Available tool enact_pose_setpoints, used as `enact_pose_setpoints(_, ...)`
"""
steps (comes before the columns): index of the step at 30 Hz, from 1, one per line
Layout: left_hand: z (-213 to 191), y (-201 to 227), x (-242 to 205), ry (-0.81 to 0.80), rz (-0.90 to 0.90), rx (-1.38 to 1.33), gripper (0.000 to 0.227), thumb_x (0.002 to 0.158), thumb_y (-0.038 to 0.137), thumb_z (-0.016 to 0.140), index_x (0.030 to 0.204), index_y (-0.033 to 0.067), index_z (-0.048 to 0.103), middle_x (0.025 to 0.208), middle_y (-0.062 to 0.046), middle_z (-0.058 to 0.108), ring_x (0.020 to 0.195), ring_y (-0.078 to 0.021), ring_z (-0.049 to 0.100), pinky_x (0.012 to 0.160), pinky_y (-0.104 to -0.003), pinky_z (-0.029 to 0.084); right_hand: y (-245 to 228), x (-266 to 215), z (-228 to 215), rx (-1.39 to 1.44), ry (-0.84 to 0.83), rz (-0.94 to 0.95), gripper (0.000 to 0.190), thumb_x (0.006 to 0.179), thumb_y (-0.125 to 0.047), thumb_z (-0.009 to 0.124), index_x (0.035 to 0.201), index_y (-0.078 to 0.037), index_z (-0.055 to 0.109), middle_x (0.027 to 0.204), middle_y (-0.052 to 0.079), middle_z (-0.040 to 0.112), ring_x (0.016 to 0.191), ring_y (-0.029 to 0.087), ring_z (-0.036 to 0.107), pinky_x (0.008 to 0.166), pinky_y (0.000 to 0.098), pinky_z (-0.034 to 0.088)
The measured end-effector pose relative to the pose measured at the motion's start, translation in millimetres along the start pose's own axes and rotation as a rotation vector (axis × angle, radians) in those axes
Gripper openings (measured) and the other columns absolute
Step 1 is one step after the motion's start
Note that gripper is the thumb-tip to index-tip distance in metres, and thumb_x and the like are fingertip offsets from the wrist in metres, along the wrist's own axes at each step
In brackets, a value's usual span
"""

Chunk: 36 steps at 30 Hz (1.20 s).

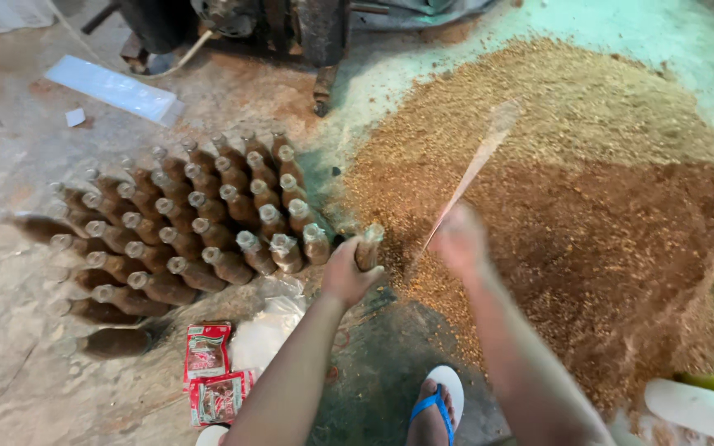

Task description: The person fills glass bottles with a brown granular substance from a large pile on the floor. They use a metal rod to pack the contents down inside each bottle and then place the filled bottles into a standing arrangement.

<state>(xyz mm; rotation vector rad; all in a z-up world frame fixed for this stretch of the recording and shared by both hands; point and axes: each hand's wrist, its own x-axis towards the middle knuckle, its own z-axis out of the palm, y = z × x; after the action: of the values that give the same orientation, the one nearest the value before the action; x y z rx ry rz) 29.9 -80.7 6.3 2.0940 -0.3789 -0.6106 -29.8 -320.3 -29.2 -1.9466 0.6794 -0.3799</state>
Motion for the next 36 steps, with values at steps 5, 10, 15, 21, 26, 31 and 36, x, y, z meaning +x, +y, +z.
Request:
enact_pose_setpoints(5,-2.3,-43.8,-17.9,0.160,-0.099,-0.089,0.067,0.075,0.040,0.085,0.132,0.0172,0.059,0.123,-0.013,0.066,0.124,-0.0337,0.063,0.108,-0.047,0.052,164.0,-62.3,125.5,-0.572,-0.460,0.161,0.025,0.095,-0.033,0.065,0.118,-0.022,0.067,0.118,0.009,0.074,0.124,0.030,0.066,0.107,0.0439,0.053)
enact_pose_setpoints(10,-33.5,-51.5,-62.7,0.168,-0.182,-0.083,0.070,0.075,0.041,0.084,0.137,0.0191,0.058,0.126,-0.011,0.068,0.127,-0.0313,0.062,0.113,-0.046,0.050,263.2,-143.2,202.8,-0.788,-0.697,0.312,0.025,0.085,-0.041,0.074,0.103,-0.026,0.082,0.108,-0.001,0.079,0.112,0.022,0.073,0.096,0.0378,0.059)
enact_pose_setpoints(15,-39.3,-85.1,-59.0,0.179,-0.168,-0.076,0.082,0.068,0.045,0.086,0.139,0.0164,0.058,0.132,-0.012,0.067,0.131,-0.0296,0.059,0.117,-0.042,0.047,203.3,-127.6,172.9,-0.636,-0.623,0.202,0.026,0.089,-0.027,0.073,0.112,-0.018,0.079,0.110,0.008,0.078,0.117,0.029,0.071,0.100,0.0441,0.055)
enact_pose_setpoints(21,-7.9,-114.8,-34.3,0.202,0.029,-0.001,0.074,0.070,0.038,0.086,0.135,0.0111,0.062,0.132,-0.013,0.066,0.130,-0.0340,0.060,0.116,-0.043,0.048,-18.8,-97.5,145.0,0.348,-0.613,0.049,0.087,0.073,0.006,0.043,0.159,0.000,0.039,0.150,0.028,0.047,0.132,0.035,0.046,0.116,0.0515,0.039)
enact_pose_setpoints(26,13.2,-135.6,5.5,0.097,0.004,0.086,0.057,0.080,0.035,0.072,0.132,0.0154,0.058,0.128,-0.013,0.067,0.125,-0.0338,0.062,0.113,-0.048,0.049,-60.0,-80.7,139.7,-0.357,-0.638,0.013,0.058,0.089,-0.038,0.071,0.142,-0.018,0.057,0.128,0.022,0.068,0.125,0.040,0.062,0.101,0.0533,0.052)
enact_pose_setpoints(31,-19.8,-108.4,12.2,-0.092,-0.116,0.051,0.089,0.078,0.017,0.059,0.159,0.0013,0.025,0.158,-0.026,0.042,0.143,-0.0410,0.047,0.126,-0.051,0.036,-55.5,-74.6,149.1,-0.451,-0.558,0.009,0.041,0.097,-0.044,0.068,0.120,-0.009,0.065,0.111,0.017,0.075,0.111,0.037,0.070,0.088,0.0544,0.055)
enact_pose_setpoints(36,-3.6,-165.0,16.9,0.019,-0.197,-0.102,0.049,0.076,0.008,0.054,0.122,0.0186,0.068,0.121,-0.011,0.073,0.124,-0.0310,0.064,0.107,-0.044,0.051,-16.3,-69.6,169.9,-0.369,-0.502,0.038,0.050,0.099,-0.042,0.068,0.143,-0.019,0.057,0.127,0.014,0.072,0.123,0.035,0.065,0.103,0.0500,0.054)
